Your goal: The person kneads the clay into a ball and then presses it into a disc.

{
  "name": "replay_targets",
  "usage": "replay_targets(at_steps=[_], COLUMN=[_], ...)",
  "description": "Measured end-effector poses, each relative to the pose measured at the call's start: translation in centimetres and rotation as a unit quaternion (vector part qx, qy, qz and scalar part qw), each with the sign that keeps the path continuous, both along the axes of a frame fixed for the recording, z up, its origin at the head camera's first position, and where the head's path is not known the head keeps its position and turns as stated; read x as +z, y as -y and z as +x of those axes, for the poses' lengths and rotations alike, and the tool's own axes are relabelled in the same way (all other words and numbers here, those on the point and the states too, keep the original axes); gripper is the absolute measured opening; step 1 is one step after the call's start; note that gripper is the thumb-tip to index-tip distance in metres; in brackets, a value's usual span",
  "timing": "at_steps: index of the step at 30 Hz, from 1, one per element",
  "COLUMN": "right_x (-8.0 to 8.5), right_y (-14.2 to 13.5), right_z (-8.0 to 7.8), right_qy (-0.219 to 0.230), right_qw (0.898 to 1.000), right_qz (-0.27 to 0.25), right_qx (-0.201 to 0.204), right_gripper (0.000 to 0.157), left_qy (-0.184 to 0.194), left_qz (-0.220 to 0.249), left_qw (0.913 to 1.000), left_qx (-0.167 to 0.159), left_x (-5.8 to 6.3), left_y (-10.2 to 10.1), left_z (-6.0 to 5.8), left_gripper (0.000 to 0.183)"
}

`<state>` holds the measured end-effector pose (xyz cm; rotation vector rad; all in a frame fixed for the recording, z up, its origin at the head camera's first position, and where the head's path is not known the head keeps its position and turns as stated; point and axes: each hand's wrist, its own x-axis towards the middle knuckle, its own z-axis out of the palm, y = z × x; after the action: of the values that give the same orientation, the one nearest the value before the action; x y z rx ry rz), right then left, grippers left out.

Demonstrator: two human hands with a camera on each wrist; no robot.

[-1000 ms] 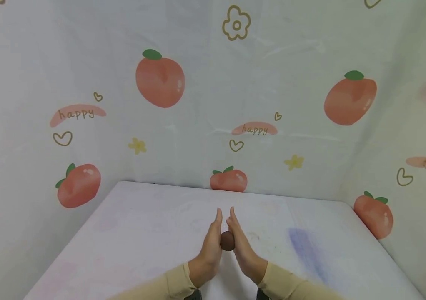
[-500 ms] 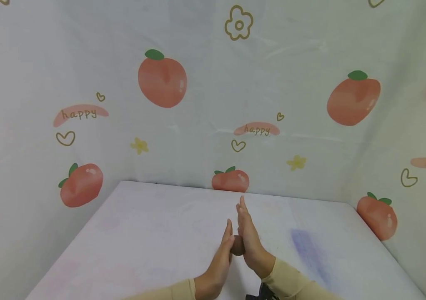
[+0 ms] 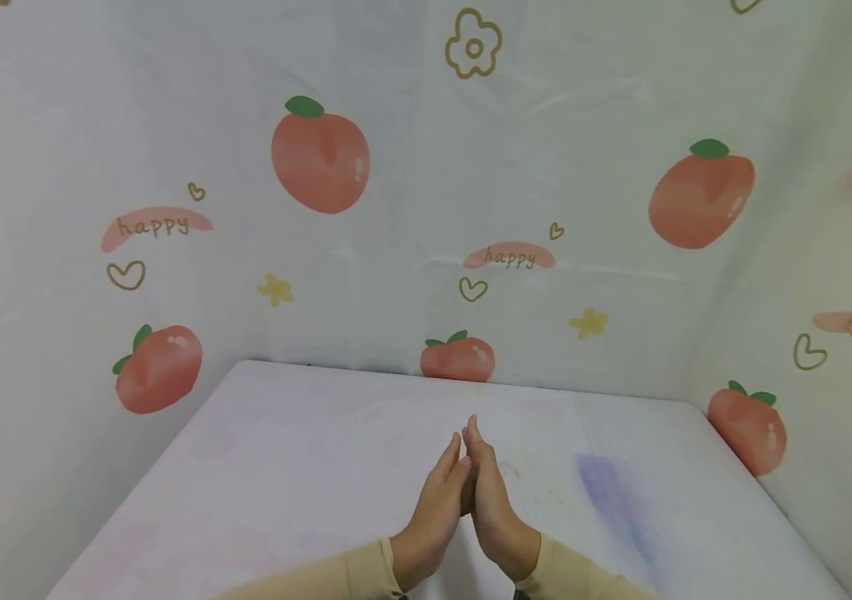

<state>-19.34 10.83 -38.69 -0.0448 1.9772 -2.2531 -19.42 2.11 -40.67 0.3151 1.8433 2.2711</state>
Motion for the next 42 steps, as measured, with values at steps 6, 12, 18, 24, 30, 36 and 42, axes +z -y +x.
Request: replay_targets(at_steps=[6,12,18,24,30,36,42], right_x=[-0.3,-0.5,-1.2,-1.2,-0.8,-0.8,-0.9], right_y=[0.0,-0.9,-3.5,-6.1,-7.8,-8.3,-8.3], right_z=[-0.4,-0.9,-1.9,-2.2,-1.8,-1.1,-0.6], right_qy=[-0.008,-0.022,-0.11,-0.138,-0.134,-0.124,-0.117], right_qw=[1.0,0.999,0.973,0.912,0.863,0.814,0.802], right_qz=[-0.013,0.038,0.205,0.385,0.474,0.547,0.564], right_qx=[-0.002,-0.004,-0.013,0.024,0.11,0.15,0.159], right_gripper=[0.067,0.067,0.046,0.031,0.034,0.036,0.035], left_qy=[-0.031,-0.02,0.015,0.009,-0.022,-0.084,-0.178], left_qz=[0.022,0.003,-0.014,-0.042,-0.091,-0.222,-0.448], left_qw=[0.9993,0.9998,0.9997,0.9989,0.995,0.9713,0.8754], left_qx=[-0.007,0.002,0.012,0.017,0.035,0.002,-0.03], left_x=[-0.1,-0.6,-0.9,-1.3,-1.9,-2.2,-3.5], left_y=[-0.1,0.4,1.6,2.8,4.3,6.5,7.9], left_z=[0.3,-0.2,-0.8,-1.3,-2.0,-3.8,-4.8], left_gripper=[0.057,0.056,0.059,0.05,0.036,0.032,0.04])
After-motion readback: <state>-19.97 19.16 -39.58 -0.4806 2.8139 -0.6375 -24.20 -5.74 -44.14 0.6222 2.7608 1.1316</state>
